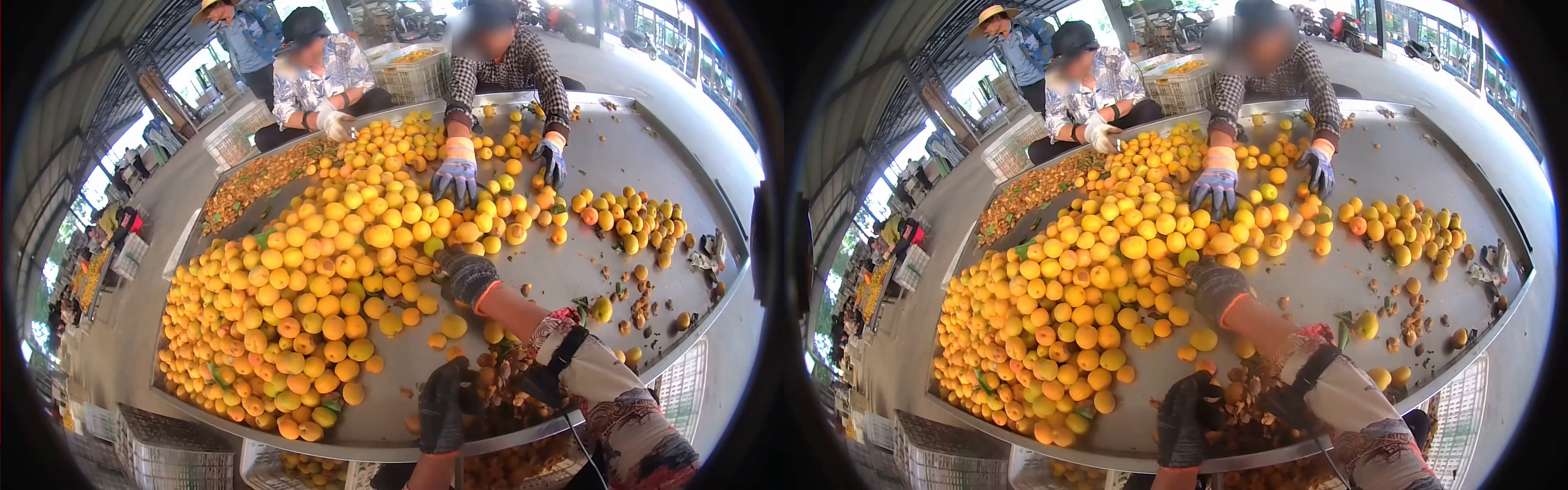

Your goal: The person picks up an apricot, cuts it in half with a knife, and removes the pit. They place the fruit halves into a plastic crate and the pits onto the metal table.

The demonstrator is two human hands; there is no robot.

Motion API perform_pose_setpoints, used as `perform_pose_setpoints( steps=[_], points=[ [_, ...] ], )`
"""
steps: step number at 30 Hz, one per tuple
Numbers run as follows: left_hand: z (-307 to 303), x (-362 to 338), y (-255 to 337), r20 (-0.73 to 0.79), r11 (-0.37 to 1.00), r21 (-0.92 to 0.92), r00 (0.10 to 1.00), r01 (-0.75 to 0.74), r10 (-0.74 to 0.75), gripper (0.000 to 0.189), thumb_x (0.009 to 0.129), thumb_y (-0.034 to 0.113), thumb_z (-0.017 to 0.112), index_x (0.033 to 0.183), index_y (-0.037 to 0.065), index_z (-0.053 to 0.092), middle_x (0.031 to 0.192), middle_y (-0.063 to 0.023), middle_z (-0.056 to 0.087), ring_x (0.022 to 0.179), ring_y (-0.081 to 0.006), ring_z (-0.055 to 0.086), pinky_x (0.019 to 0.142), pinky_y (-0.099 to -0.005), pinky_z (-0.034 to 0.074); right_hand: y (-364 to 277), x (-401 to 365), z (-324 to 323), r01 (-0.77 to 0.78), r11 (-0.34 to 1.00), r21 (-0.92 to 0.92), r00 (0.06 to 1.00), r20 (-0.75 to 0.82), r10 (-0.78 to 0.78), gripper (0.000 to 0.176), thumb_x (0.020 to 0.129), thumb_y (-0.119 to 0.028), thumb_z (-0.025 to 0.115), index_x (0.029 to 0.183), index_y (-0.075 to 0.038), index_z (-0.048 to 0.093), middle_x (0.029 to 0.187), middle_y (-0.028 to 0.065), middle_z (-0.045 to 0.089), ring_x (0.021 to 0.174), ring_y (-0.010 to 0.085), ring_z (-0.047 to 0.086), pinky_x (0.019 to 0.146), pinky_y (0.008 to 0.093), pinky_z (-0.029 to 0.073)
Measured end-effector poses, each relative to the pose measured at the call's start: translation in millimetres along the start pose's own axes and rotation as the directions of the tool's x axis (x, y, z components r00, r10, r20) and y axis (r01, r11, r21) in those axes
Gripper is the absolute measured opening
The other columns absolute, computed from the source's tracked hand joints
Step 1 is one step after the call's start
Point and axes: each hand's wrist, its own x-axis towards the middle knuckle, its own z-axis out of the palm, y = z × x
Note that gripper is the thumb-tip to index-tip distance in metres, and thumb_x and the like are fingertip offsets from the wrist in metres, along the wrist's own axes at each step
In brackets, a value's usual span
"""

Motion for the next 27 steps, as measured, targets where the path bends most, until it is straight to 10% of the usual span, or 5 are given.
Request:
perform_pose_setpoints(
  steps=[6, 11, 14, 23, 27],
  points=[
    [3.7, 2.8, 1.3, -0.017, 0.997, -0.072, 1.000, 0.009, -0.010, 0.035, 0.089, 0.033, 0.046, 0.106, 0.003, 0.055, 0.086, -0.0063, 0.061, 0.052, -0.0100, 0.051, 0.045, -0.0217, 0.043, 8.5, -8.8, -5.9, -0.033, 0.996, 0.079, 0.999, -0.021, 0.035, 0.052, 0.075, -0.025, 0.056, 0.123, -0.011, 0.044, 0.127, 0.0147, 0.042, 0.113, 0.0271, 0.045, 0.092, 0.0374, 0.038],
    [4.6, 3.2, 5.3, -0.080, 0.974, -0.225, 0.996, 0.013, -0.032, 0.039, 0.089, 0.035, 0.045, 0.112, 0.005, 0.051, 0.093, -0.0080, 0.059, 0.054, -0.0113, 0.052, 0.049, -0.0226, 0.045, 17.3, -51.3, 6.0, 0.321, 0.698, 0.640, 0.940, -0.124, -0.318, 0.043, 0.074, -0.021, 0.066, 0.111, -0.004, 0.051, 0.102, 0.0140, 0.055, 0.088, 0.0274, 0.057, 0.079, 0.0333, 0.047],
    [-0.3, 6.2, 6.4, -0.115, 0.950, -0.308, 0.993, -0.051, 0.017, 0.043, 0.089, 0.038, 0.044, 0.116, 0.005, 0.046, 0.098, -0.0102, 0.057, 0.057, -0.0130, 0.053, 0.052, -0.0262, 0.048, -15.5, -105.2, -27.2, 0.669, 0.656, 0.349, 0.741, -0.238, -0.628, 0.043, 0.077, -0.017, 0.065, 0.114, -0.001, 0.048, 0.105, 0.0139, 0.055, 0.093, 0.0245, 0.057, 0.081, 0.0323, 0.046],
    [-7.5, -10.4, 21.3, -0.052, 0.841, -0.533, 0.996, -0.090, 0.073, 0.047, 0.086, 0.036, 0.051, 0.121, 0.006, 0.040, 0.102, -0.0076, 0.054, 0.075, -0.0129, 0.054, 0.061, -0.0242, 0.047, -20.0, -166.3, -35.5, 0.410, 0.734, 0.541, 0.912, -0.248, -0.327, 0.043, 0.079, -0.009, 0.062, 0.116, 0.003, 0.044, 0.102, 0.0142, 0.057, 0.094, 0.0209, 0.057, 0.079, 0.0308, 0.046],
    [-8.1, -16.9, 20.8, -0.025, 0.800, -0.599, 1.000, -0.027, 0.015, 0.043, 0.087, 0.042, 0.046, 0.114, 0.008, 0.048, 0.087, -0.0076, 0.058, 0.051, -0.0107, 0.045, 0.046, -0.0241, 0.039, -21.4, -198.9, -19.3, 0.466, 0.760, 0.452, 0.867, -0.403, -0.292, 0.037, 0.080, -0.005, 0.060, 0.113, 0.004, 0.047, 0.097, 0.0138, 0.059, 0.090, 0.0238, 0.059, 0.077, 0.0320, 0.047]
  ],
)
